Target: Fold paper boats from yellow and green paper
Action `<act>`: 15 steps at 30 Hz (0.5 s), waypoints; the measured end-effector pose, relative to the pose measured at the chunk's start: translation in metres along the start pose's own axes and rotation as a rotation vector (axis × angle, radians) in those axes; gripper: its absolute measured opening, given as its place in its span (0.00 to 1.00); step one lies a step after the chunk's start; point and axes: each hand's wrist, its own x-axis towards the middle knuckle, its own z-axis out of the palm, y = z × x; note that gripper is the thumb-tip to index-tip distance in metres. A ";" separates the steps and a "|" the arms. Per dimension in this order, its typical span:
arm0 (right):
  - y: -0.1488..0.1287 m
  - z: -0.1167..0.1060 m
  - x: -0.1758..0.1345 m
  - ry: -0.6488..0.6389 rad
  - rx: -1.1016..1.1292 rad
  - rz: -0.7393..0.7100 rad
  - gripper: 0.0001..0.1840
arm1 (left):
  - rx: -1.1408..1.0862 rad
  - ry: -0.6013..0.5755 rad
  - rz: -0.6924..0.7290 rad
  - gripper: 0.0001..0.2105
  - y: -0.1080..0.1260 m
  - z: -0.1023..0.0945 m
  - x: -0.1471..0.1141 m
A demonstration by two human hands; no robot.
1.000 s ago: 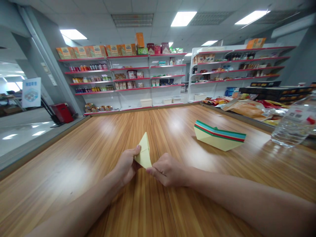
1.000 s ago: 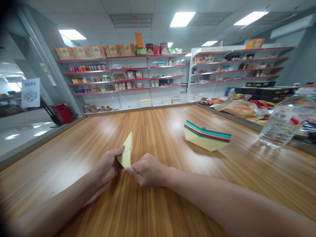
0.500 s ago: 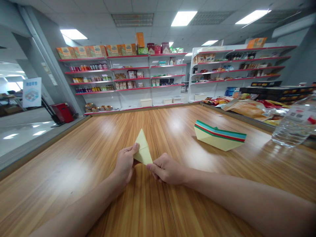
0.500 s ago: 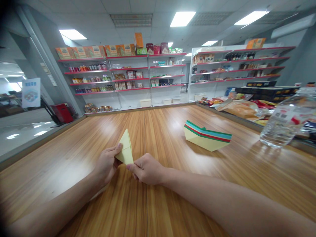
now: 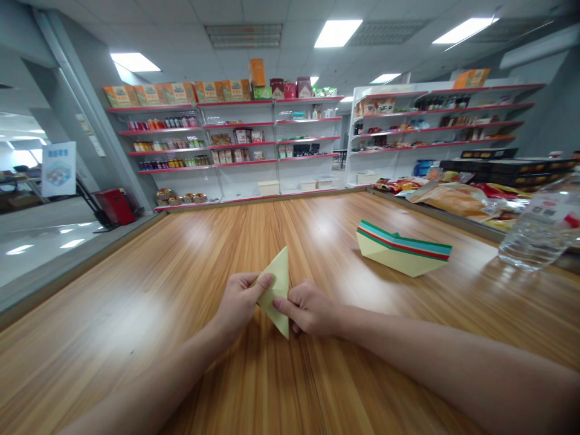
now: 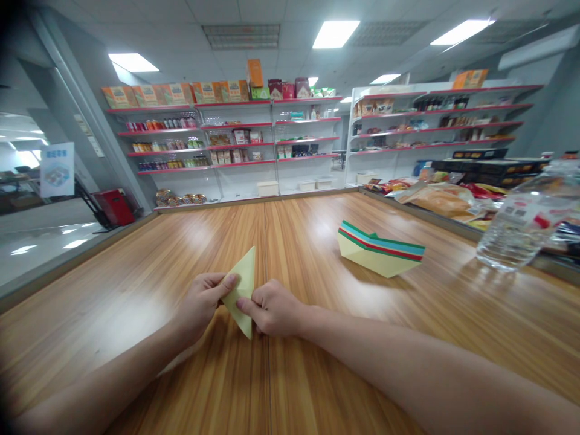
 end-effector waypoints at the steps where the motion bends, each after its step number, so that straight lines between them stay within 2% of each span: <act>1: -0.001 0.000 0.000 -0.010 0.014 0.002 0.30 | 0.004 -0.007 -0.001 0.18 0.001 0.000 0.000; 4: -0.002 -0.001 0.001 0.007 0.099 0.044 0.32 | 0.032 -0.024 0.021 0.17 0.002 -0.001 0.000; 8: -0.001 -0.002 0.005 0.129 0.097 0.051 0.32 | 0.109 -0.055 0.048 0.15 0.002 -0.001 -0.001; 15: -0.002 -0.003 0.002 0.116 0.030 -0.032 0.31 | 0.142 -0.110 0.018 0.17 0.006 0.000 -0.002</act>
